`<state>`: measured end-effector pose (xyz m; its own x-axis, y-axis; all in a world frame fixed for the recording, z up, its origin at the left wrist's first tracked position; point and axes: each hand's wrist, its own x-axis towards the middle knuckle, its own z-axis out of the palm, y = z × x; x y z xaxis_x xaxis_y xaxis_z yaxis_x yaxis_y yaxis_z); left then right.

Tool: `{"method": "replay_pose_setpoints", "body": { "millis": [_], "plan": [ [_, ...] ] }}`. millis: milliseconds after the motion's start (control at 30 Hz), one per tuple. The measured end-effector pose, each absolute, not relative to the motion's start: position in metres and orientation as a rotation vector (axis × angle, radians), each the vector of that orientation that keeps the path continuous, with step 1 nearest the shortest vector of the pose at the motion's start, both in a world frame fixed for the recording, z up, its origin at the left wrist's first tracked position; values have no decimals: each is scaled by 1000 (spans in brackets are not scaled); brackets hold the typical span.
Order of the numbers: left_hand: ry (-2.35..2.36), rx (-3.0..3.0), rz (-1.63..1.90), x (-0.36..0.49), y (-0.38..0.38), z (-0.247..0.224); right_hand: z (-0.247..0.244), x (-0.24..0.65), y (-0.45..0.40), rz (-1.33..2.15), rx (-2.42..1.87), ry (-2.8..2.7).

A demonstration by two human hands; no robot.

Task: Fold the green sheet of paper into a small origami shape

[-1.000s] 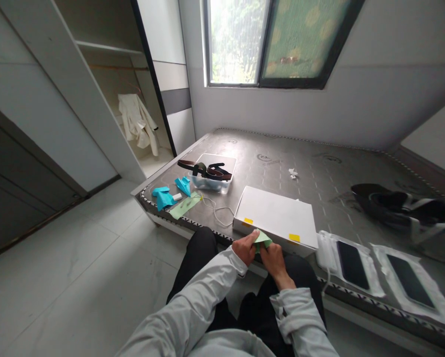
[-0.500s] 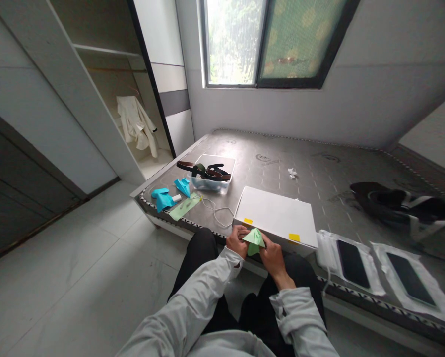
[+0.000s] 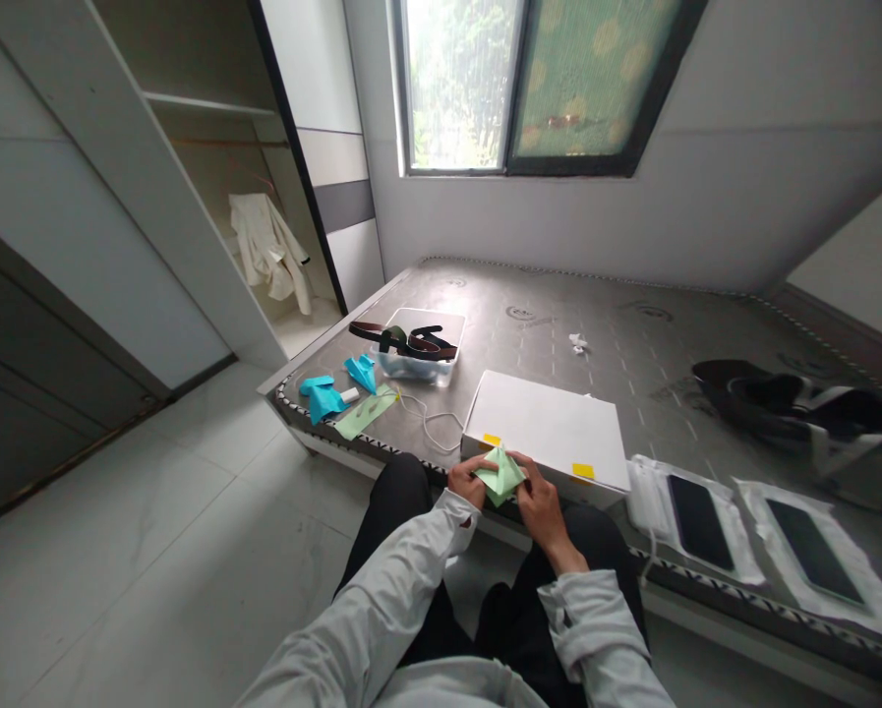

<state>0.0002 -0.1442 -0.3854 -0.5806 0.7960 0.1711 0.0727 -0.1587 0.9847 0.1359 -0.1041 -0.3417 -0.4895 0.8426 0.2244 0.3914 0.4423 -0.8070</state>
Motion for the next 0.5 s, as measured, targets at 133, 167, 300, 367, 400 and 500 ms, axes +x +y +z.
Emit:
{"method": "replay_pose_setpoints", "body": {
  "millis": [133,167,300,367,400,500],
  "plan": [
    [1483,976,1820,-2,-142,-391,-337,136,-102,960,-1049,-2104],
    [1467,976,1815,-2,-142,-391,-336,136,-102,989,-1038,-2095],
    [1470,967,1757,-7,-140,-389,-335,136,-102,1149,-941,-2019],
    [1485,967,1737,-9,-139,-386,-334,136,-103,1216,-889,-1990],
    [1485,965,1734,-9,-138,-385,-334,136,-104,1240,-873,-1982],
    [1433,950,1738,-11,-139,-380,-334,136,-103,1268,-850,-1976]
  ]
}}
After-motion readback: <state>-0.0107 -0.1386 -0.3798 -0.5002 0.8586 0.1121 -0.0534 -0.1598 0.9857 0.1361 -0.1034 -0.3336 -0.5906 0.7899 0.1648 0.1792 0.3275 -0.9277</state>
